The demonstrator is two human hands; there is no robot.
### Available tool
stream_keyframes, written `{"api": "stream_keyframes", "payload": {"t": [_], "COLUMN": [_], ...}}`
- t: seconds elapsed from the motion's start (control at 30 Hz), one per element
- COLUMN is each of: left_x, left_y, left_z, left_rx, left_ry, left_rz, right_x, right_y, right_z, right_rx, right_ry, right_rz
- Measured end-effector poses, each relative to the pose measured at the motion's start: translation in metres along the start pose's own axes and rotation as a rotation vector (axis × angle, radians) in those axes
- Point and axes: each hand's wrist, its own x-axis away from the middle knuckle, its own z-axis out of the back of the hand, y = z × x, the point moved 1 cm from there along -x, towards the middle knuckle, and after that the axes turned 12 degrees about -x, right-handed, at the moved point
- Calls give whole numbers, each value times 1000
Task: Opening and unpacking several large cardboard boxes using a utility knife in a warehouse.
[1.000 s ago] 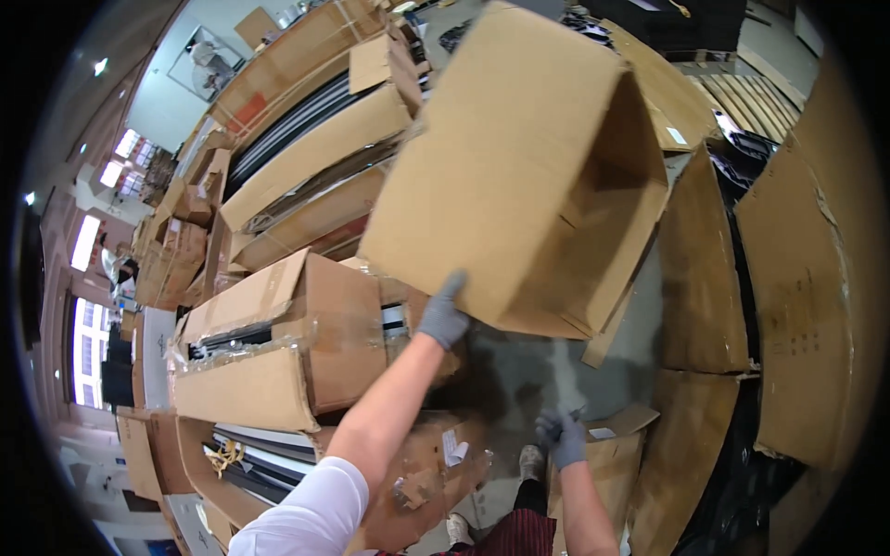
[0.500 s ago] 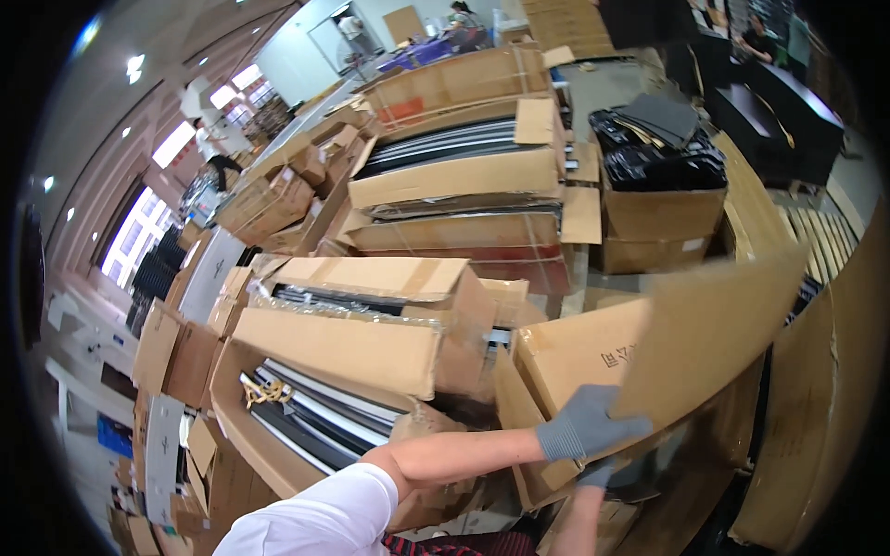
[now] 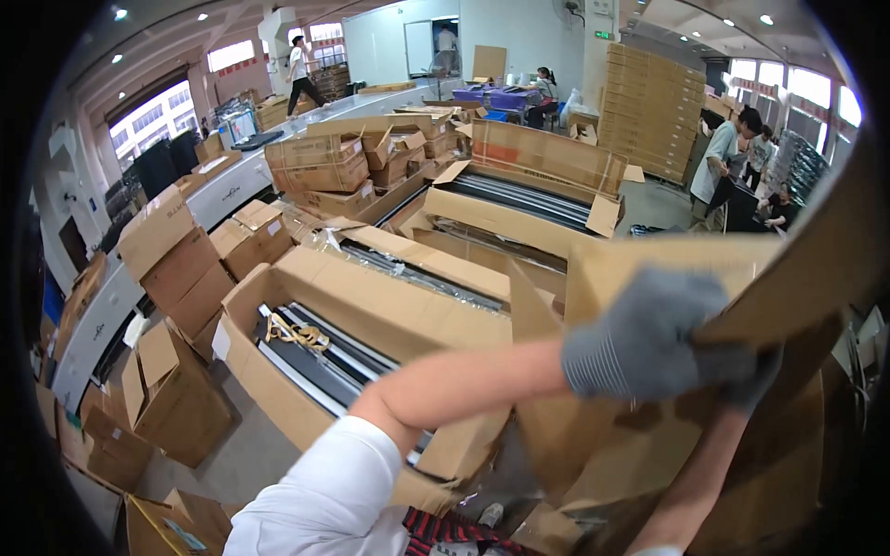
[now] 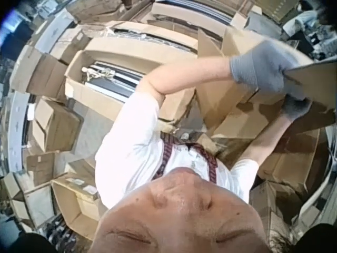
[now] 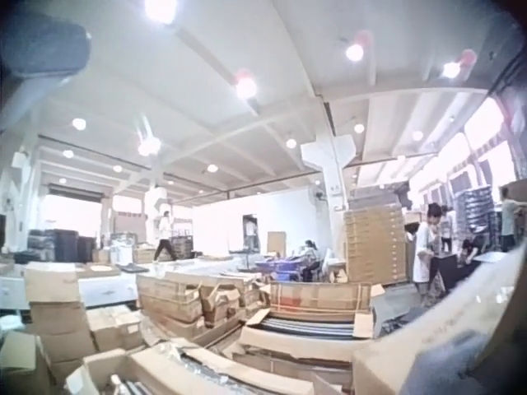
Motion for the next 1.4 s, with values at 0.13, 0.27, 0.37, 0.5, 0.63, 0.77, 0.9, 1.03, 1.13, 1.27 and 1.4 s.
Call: {"api": "stream_keyframes", "payload": {"t": [0.13, 0.27, 0.37, 0.5, 0.63, 0.77, 0.9, 1.03, 1.13, 1.27, 1.4], "left_x": [-53, -81, -85, -91, -99, -64, 23, 166, 294, 352, 350], "left_y": [70, 137, 203, 311, 344, 288, 187, 84, 51, 31, 10], "left_z": [119, 199, 247, 284, 282, 291, 269, 253, 240, 174, 107], "left_rx": [-500, -657, -808, -1217, -1315, -1482, -1278, -1117, -1064, -983, -855], "left_ry": [210, 539, 605, 373, 309, -138, -424, -329, -456, -602, -834], "left_rz": [-452, -679, -791, -1105, -1147, -1059, -661, 31, 315, 409, 516], "right_x": [-31, 75, 111, 90, 8, 61, 206, 213, 257, 255, 230], "right_y": [16, 58, 101, 105, 83, 189, 260, 239, 166, 113, 45], "right_z": [-246, -410, -485, -557, -555, -418, -191, -17, 95, 137, 118], "right_rx": [17, -151, -183, -196, -149, -185, -161, -177, -68, 268, 329], "right_ry": [-742, -569, -742, -908, -956, -795, -491, -332, 424, 493, 255], "right_rz": [51, -122, -276, -485, -606, -703, -678, -703, -778, -659, -495]}}
